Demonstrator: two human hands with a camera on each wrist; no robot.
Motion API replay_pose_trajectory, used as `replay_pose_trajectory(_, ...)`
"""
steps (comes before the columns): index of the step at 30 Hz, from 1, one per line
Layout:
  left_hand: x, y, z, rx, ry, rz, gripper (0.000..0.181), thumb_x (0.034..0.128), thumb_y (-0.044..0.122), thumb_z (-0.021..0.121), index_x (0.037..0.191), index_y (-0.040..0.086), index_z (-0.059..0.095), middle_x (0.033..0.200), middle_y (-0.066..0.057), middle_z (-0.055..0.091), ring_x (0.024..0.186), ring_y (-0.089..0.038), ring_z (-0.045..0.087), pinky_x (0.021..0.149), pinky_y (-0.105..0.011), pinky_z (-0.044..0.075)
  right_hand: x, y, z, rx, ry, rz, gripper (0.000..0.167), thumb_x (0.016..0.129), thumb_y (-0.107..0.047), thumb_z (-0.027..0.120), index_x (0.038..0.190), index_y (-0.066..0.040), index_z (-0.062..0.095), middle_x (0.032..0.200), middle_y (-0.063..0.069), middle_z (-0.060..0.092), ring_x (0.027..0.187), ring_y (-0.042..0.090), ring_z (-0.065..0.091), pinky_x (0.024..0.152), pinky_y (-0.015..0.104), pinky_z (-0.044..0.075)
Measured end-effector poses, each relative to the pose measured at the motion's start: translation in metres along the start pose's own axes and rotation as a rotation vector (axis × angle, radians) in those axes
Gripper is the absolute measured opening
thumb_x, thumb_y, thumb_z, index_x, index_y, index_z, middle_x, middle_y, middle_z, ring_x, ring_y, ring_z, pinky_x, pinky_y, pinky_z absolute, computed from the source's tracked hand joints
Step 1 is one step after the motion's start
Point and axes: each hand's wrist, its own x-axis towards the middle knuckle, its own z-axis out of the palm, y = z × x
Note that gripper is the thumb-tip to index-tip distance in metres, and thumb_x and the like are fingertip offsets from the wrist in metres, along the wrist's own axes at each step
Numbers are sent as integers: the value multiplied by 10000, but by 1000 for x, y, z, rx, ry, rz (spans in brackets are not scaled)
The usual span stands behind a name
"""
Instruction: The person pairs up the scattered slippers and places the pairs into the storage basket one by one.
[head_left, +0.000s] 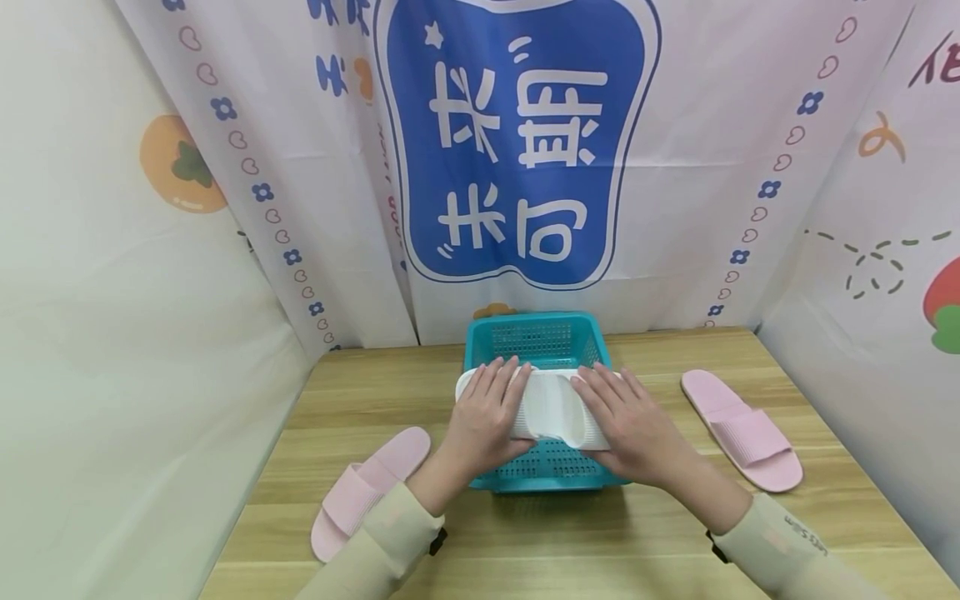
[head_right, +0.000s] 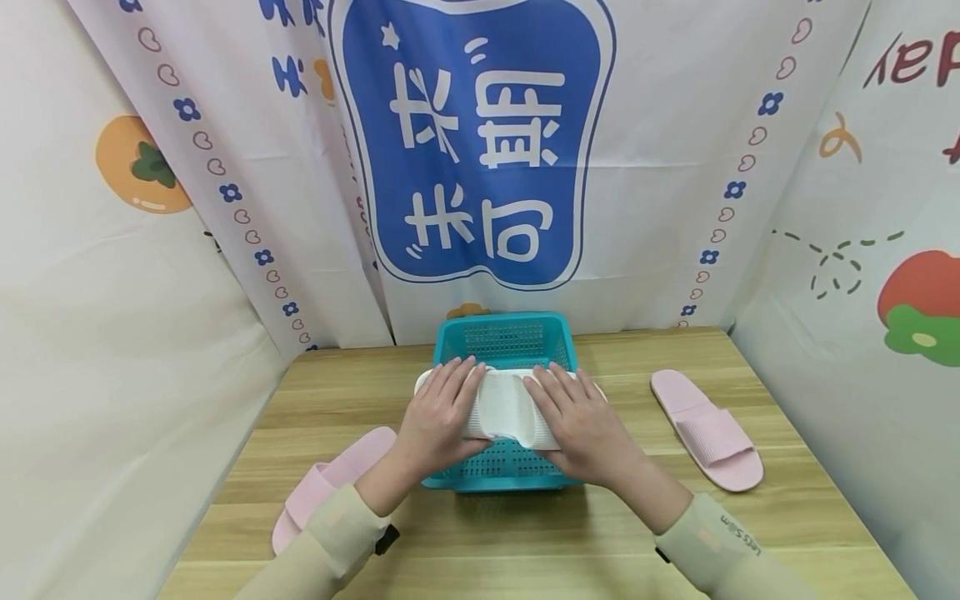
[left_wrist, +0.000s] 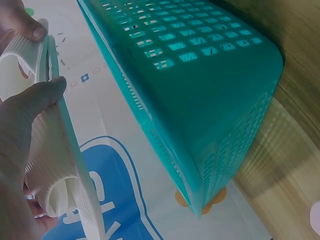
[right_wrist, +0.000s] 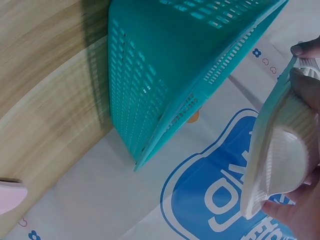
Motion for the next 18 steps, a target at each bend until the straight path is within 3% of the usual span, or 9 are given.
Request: replay_pose_trajectory(18, 1, 4, 1, -4, -25, 1, 1033, 625, 552, 837, 1418, 23, 441, 1393, -197, 504, 1272, -367, 475, 1070, -502, 359, 3, -4, -1, -13, -31, 6, 1010, 675, -438, 854, 1444, 5, 373, 1438, 228, 439, 1316, 422, 405, 1039, 624, 332)
